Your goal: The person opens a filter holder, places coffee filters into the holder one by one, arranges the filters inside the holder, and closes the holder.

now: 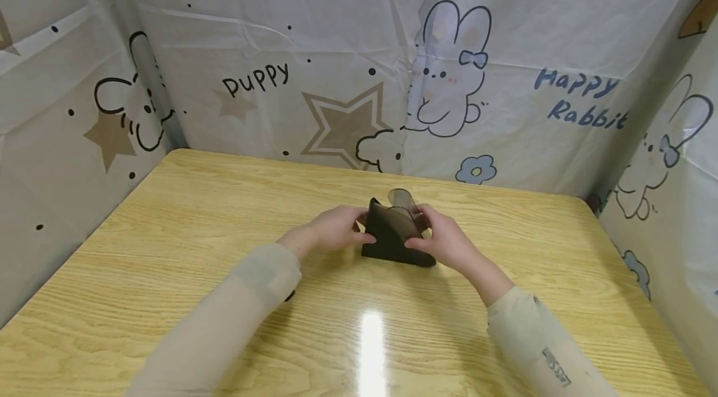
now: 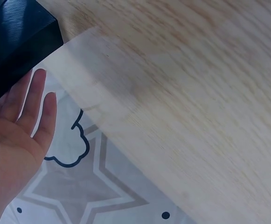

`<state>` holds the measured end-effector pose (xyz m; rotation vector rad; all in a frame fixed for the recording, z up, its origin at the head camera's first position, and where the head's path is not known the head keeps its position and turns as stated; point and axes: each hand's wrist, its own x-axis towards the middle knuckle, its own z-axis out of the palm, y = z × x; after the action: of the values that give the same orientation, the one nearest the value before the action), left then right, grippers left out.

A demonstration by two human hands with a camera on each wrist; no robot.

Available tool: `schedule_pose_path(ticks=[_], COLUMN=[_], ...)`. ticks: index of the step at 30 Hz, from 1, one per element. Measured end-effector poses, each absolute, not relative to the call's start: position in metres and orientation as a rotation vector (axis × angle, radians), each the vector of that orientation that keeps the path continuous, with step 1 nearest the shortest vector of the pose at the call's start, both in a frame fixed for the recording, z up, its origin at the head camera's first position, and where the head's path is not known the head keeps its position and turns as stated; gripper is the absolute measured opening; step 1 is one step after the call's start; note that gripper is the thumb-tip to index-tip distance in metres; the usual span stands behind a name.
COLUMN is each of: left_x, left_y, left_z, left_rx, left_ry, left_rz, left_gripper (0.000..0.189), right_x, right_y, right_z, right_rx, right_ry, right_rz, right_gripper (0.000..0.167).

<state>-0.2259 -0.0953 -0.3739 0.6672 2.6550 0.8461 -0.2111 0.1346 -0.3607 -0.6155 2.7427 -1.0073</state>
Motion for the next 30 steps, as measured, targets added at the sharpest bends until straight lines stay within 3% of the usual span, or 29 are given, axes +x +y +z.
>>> schedule_pose_path(ticks=[30], left_x=[-0.231], left_y=[-0.084], left_z=[-0.381], left_rx=[0.643], left_ry=[2.698], left_rz=[0.839], left_gripper=[0.043], right_x=[-0.220], right_y=[0.139], right_z=[-0.362], right_rx=[-0.583], right_ry=[2.766], right_rz=[-0.996], right_gripper=[0.052])
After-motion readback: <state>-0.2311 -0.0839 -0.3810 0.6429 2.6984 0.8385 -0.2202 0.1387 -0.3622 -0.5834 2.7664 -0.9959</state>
